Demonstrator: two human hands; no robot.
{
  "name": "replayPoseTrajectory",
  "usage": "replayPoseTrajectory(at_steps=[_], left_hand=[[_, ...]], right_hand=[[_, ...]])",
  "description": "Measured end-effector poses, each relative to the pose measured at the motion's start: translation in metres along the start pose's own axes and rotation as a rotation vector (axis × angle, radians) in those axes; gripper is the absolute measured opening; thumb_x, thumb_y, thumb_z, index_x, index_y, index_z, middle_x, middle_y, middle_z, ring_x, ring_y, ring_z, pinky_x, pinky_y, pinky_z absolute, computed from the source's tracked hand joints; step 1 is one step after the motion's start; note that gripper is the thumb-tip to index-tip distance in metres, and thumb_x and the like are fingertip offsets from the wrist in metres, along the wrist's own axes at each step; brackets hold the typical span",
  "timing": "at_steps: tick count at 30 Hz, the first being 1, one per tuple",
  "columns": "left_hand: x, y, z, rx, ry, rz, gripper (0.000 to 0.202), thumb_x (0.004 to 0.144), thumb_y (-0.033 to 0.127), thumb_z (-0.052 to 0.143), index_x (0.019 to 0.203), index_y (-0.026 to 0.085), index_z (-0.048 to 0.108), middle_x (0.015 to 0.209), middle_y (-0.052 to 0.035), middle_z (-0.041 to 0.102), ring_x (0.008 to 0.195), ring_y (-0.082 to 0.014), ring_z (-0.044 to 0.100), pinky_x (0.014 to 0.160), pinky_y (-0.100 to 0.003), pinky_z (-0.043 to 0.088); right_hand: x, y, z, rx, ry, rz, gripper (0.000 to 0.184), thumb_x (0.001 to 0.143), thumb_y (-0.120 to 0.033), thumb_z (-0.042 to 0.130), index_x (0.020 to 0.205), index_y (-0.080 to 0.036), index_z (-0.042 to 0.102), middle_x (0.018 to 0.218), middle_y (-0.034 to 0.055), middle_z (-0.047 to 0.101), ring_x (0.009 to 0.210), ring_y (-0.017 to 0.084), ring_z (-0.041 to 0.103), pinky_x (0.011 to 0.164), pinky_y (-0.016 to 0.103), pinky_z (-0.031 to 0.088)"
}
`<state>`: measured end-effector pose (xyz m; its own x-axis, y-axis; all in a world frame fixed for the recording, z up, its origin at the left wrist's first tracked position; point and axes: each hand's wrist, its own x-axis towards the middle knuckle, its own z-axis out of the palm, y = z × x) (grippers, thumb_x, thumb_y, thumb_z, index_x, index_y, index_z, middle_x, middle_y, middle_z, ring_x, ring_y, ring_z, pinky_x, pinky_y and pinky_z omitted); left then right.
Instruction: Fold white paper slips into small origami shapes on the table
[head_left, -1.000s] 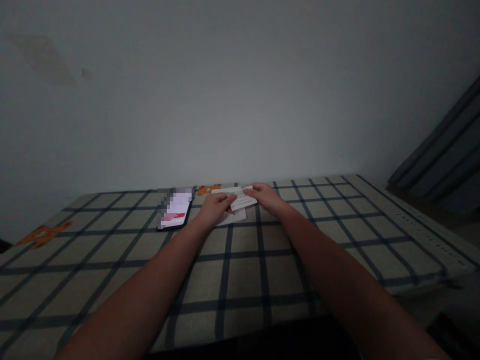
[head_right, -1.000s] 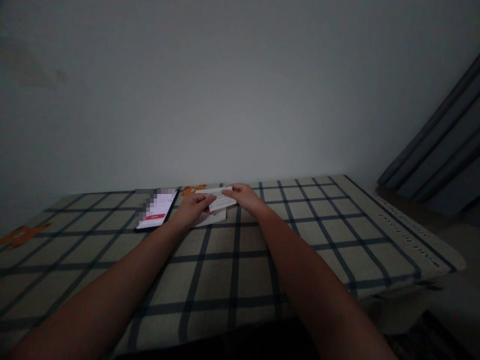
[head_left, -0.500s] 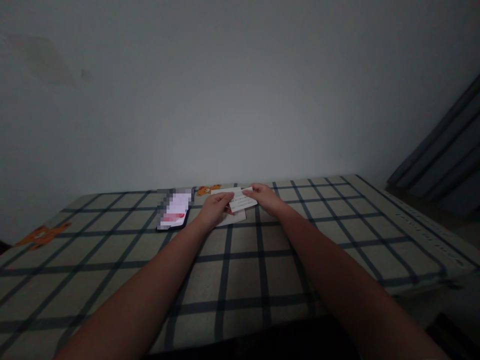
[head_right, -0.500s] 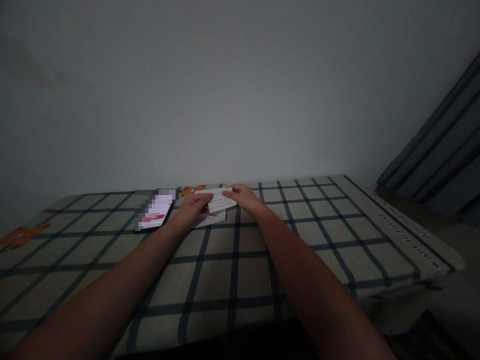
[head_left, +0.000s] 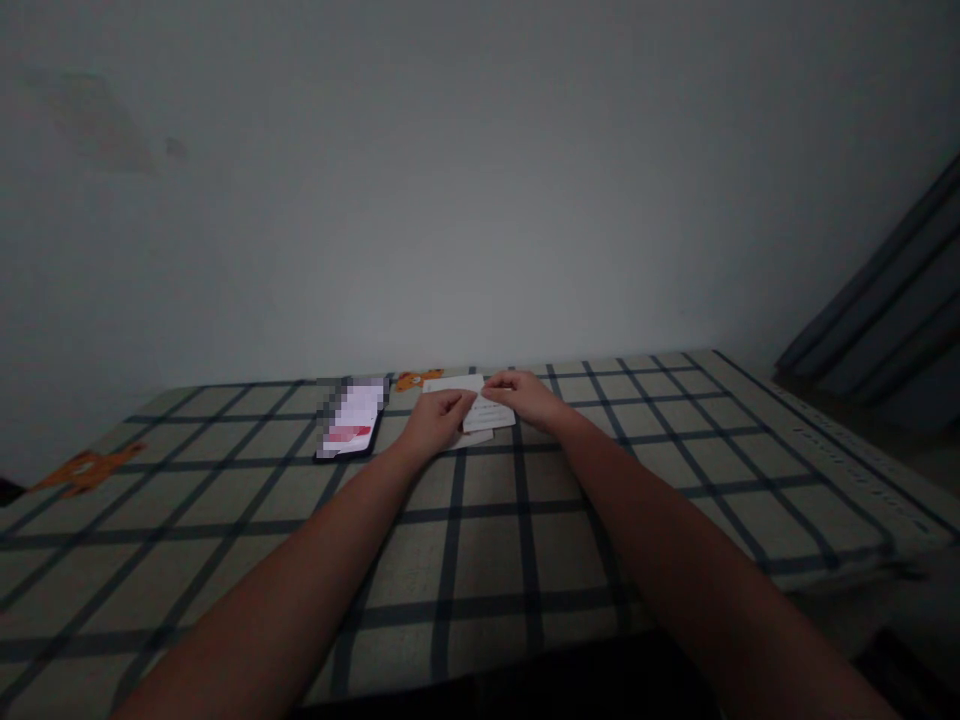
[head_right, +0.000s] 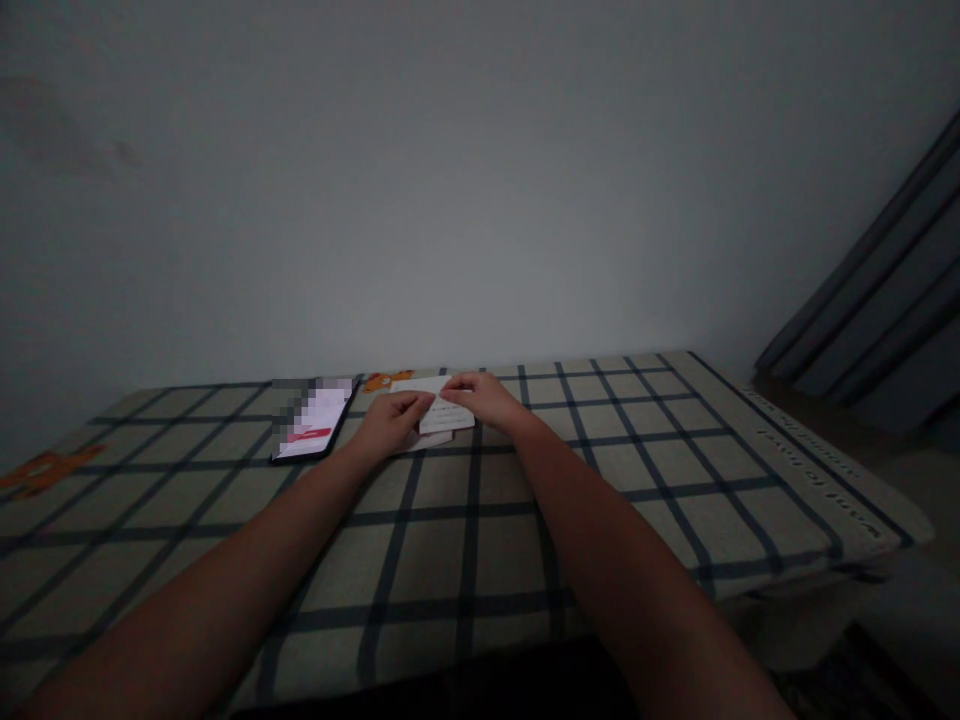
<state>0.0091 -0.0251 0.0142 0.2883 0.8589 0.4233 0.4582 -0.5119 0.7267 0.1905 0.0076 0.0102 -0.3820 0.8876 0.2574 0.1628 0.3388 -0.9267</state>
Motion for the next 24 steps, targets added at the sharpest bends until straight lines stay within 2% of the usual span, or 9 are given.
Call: replayPoseTrajectory(at_steps=[3, 6, 10, 15, 20, 24], left_hand=[[-0.0001, 0.0013, 0.0000, 0.020, 0.037, 0.030, 0.034, 0.079, 0.041, 0.046, 0.081, 0.017, 0.069, 0.069, -0.0029, 0.066, 0.062, -0.0169, 0.056, 0.057, -0.024, 0.039], [-0.0001, 0.0011, -0.0005, 0.050, 0.059, 0.058, 0.034, 0.080, 0.041, 0.045, 0.079, 0.017, 0.069, 0.068, -0.0028, 0.066, 0.063, -0.0167, 0.055, 0.058, -0.025, 0.038], [-0.0001, -0.0010, -0.0003, 0.054, 0.053, 0.056, 0.034, 0.081, 0.041, 0.043, 0.080, 0.017, 0.068, 0.066, -0.0026, 0.064, 0.062, -0.0166, 0.055, 0.057, -0.025, 0.038], [0.0008, -0.0034, 0.0003, 0.037, 0.104, 0.046, 0.033, 0.081, 0.041, 0.045, 0.082, 0.018, 0.068, 0.072, -0.0038, 0.066, 0.065, -0.0171, 0.056, 0.061, -0.026, 0.040], [0.0015, -0.0034, -0.0011, 0.048, 0.091, 0.022, 0.035, 0.082, 0.042, 0.044, 0.080, 0.016, 0.068, 0.065, -0.0029, 0.065, 0.061, -0.0160, 0.056, 0.059, -0.025, 0.040], [0.0019, -0.0047, -0.0019, 0.041, 0.089, -0.002, 0.038, 0.082, 0.043, 0.042, 0.086, 0.015, 0.067, 0.073, -0.0039, 0.066, 0.065, -0.0158, 0.057, 0.059, -0.025, 0.042]], right_hand=[[0.0002, 0.0012, -0.0016, 0.063, 0.017, 0.021, 0.024, 0.068, -0.036, 0.061, 0.080, -0.015, 0.064, 0.074, 0.0024, 0.062, 0.065, 0.011, 0.054, 0.059, 0.022, 0.041], [-0.0004, 0.0011, -0.0037, 0.119, 0.032, 0.046, 0.026, 0.068, -0.038, 0.062, 0.078, -0.014, 0.063, 0.073, 0.0033, 0.062, 0.063, 0.011, 0.054, 0.058, 0.022, 0.041], [-0.0011, -0.0002, -0.0043, 0.119, 0.070, 0.032, 0.026, 0.067, -0.038, 0.063, 0.074, -0.013, 0.062, 0.070, 0.0025, 0.061, 0.060, 0.010, 0.052, 0.055, 0.021, 0.040], [0.0001, 0.0018, -0.0036, 0.199, 0.071, 0.046, 0.028, 0.069, -0.039, 0.061, 0.078, -0.013, 0.063, 0.073, 0.0042, 0.062, 0.063, 0.010, 0.054, 0.058, 0.022, 0.041], [0.0011, 0.0029, -0.0041, 0.138, 0.146, 0.032, 0.029, 0.068, -0.042, 0.062, 0.074, -0.013, 0.063, 0.071, 0.0038, 0.062, 0.060, 0.010, 0.052, 0.056, 0.022, 0.040], [0.0016, 0.0036, -0.0040, 0.257, 0.101, 0.068, 0.032, 0.069, -0.045, 0.059, 0.079, -0.014, 0.063, 0.073, 0.0039, 0.063, 0.063, 0.010, 0.055, 0.059, 0.023, 0.042]])
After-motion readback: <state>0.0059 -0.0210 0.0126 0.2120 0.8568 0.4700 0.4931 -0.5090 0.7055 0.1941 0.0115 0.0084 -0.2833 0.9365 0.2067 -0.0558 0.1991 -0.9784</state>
